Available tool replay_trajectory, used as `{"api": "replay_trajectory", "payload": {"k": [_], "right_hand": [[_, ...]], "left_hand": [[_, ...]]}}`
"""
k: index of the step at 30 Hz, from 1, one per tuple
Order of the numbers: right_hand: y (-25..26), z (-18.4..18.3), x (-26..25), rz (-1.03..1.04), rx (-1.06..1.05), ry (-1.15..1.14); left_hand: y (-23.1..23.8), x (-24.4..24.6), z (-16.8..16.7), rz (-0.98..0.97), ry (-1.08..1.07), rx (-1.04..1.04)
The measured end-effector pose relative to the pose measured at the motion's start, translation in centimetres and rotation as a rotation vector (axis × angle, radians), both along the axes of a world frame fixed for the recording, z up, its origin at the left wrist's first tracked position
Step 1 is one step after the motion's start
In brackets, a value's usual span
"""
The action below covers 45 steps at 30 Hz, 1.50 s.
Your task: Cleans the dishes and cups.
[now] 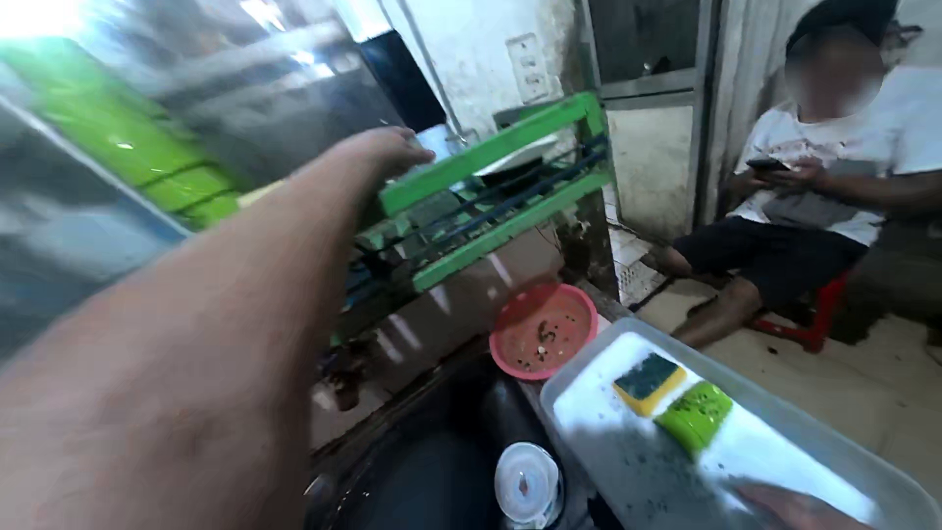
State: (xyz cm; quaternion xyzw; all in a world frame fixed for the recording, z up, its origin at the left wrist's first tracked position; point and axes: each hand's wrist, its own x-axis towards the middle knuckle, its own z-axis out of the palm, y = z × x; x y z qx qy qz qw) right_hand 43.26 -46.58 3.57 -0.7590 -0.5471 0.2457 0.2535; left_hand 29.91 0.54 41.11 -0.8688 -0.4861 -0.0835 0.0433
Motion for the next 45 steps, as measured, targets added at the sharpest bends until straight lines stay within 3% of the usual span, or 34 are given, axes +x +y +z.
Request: {"api": "replay_trajectory", "payload": {"k": [3, 6, 8, 11, 13, 15, 17, 20, 24, 28, 33, 39, 42, 45], "right_hand": [[0.0, 0.9, 0.1, -0.035, 0.062, 0.104], [0.5, 1.6, 0.4, -0.091, 0.139, 0.206], [1.8, 1.8, 0.5, -0.080, 0.206, 0.158], [6.7, 2.5, 1.2, 0.013, 0.209, -0.036], [11.3, 3.1, 2.3, 0.132, 0.006, -0.074], [15.8, 1.8, 3.2, 0.232, -0.180, -0.159], [18.9, -0.5, 4.0, 0.285, -0.294, -0.263], [21.6, -1.5, 4.8, 0.330, -0.479, -0.292], [23.2, -1.4, 4.9, 0.387, -0.627, -0.259], [24.1, -1.9, 5.0, 0.391, -0.664, -0.246], [23.9, -1.6, 5.1, 0.300, -0.702, -0.171], [22.8, -1.8, 2.7, 0.147, -0.586, -0.322], [22.6, -2.6, 3.3, 0.091, -0.542, -0.269], [21.6, -4.4, 4.9, -0.054, -0.445, -0.004]], "left_hand": [[-1.0, -0.5, 0.1, -0.042, -0.206, 0.156], [-2.8, -0.6, 1.3, -0.306, -0.480, 0.469], [-6.0, -0.7, -0.2, -0.510, -0.547, 0.625], [-12.7, -1.7, -8.0, -0.888, -0.501, 0.602], [-17.3, -2.5, -16.3, -1.032, -0.413, 0.421], [-20.0, -3.4, -24.6, -1.083, -0.350, 0.208], [-21.7, -5.1, -30.6, -1.076, -0.379, 0.008], [-23.6, -9.1, -34.5, -0.923, -0.371, -0.188], [-24.6, -14.3, -35.6, -0.634, -0.393, -0.343], [-25.1, -15.9, -35.8, -0.536, -0.442, -0.283], [-26.9, -12.5, -36.0, -0.658, -0.453, -0.326], [-28.7, -6.2, -36.4, -0.825, -0.261, -0.412], [-28.9, -4.4, -36.5, -0.763, -0.216, -0.500], [-28.1, -3.8, -35.6, -0.553, -0.256, -0.680]]}}
